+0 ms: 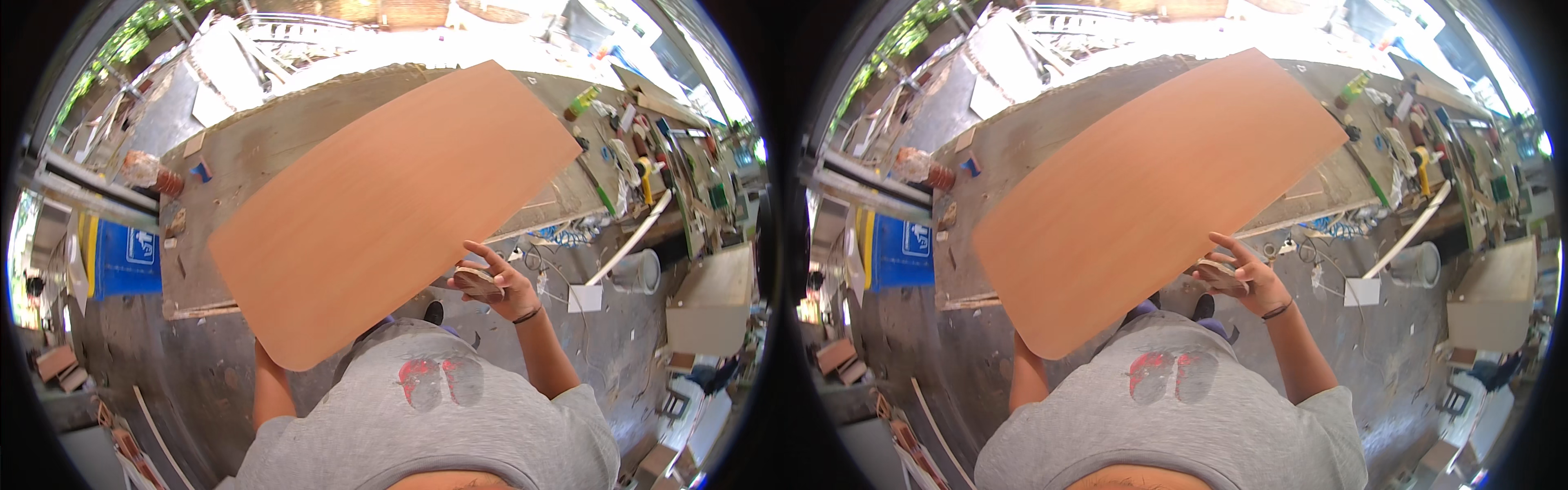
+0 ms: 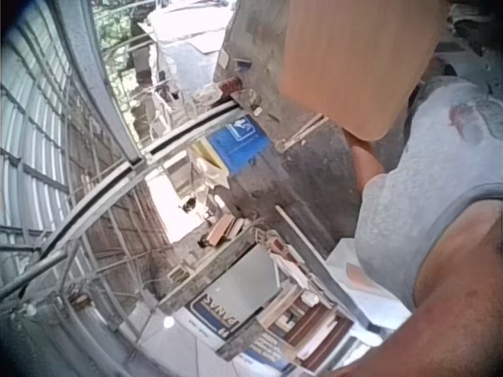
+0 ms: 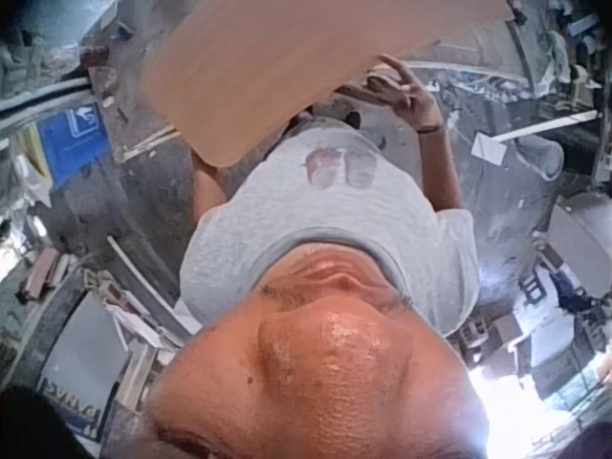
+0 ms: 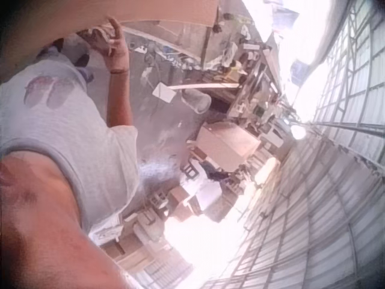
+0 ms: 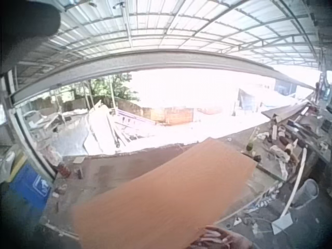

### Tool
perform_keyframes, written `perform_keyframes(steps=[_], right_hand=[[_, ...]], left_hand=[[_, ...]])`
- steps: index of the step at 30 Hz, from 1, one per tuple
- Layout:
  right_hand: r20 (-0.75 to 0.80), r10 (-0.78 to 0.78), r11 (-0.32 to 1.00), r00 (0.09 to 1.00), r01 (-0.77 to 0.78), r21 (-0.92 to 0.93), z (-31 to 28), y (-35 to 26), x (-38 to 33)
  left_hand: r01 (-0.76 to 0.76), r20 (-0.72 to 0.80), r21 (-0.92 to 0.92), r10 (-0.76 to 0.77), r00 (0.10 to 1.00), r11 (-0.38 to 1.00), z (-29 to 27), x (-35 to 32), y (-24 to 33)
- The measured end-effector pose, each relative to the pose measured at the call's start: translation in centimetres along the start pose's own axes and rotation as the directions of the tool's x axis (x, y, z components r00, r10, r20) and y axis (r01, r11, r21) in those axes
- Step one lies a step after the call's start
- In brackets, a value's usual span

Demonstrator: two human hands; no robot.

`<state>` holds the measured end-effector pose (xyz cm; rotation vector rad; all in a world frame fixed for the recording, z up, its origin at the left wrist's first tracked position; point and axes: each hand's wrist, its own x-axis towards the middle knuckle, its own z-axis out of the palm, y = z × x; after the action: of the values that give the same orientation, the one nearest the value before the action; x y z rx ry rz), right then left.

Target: The person sands the edges of a wood panel using a metal file and then a circular sanding block, before picking up and inspecting the panel and preparing an electric angle grinder.

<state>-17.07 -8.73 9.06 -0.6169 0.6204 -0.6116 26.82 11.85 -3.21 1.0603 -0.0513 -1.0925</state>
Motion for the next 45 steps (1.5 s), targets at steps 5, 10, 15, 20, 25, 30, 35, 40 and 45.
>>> perform_keyframes(steps=[5,10,15,20,25,30,35,40,45], right_hand=[[-0.112,-0.274,0.956,0.955,0.284,0.078,-8.1,-3.8,-1.5],[-0.529,-0.336,0.891,0.779,0.445,0.089,-25.1,-9.7,-0.6],[-0.811,-0.242,0.852,0.532,0.517,0.085,-36.9,-14.8,2.9],[-0.892,-0.239,0.926,0.383,0.368,-0.089,-34.2,-18.6,5.8],[-0.594,-0.783,0.579,0.184,-0.133,-0.804,-37.3,-23.2,7.8],[-0.335,-0.828,0.3,0.449,-0.149,-0.942,-28.1,-26.2,12.9],[-0.339,-0.711,0.308,0.617,-0.16,-0.938,-29.3,-30.4,19.7],[-0.529,-0.448,0.403,0.721,-0.365,-0.839,-30.3,-33.6,26.3],[-0.483,-0.412,0.005,0.773,-0.528,-0.849,-26.0,-32.6,28.8]], left_hand=[[0.001,-0.074,0.099,0.006,0.997,0.995,-0.4,-1.7,0.5],[0.047,-0.105,0.245,-0.022,0.994,0.968,0.7,0.3,0.9],[0.082,-0.143,0.343,-0.034,0.989,0.936,0.6,0.8,1.5],[0.096,-0.196,0.365,-0.025,0.98,0.926,-1.1,-0.5,2.3],[0.072,-0.12,0.279,-0.04,0.992,0.958,0.6,1.5,2.1],[0.052,-0.227,0.143,-0.018,0.974,0.988,-0.8,3.3,6.1],[0.199,-0.314,0.01,-0.185,0.931,0.98,2.1,3.7,7.2],[0.19,-0.144,0.457,-0.138,0.98,0.869,-1.7,7.3,4.9],[0.236,-0.163,0.315,-0.192,0.968,0.919,0.0,7.7,4.3]])
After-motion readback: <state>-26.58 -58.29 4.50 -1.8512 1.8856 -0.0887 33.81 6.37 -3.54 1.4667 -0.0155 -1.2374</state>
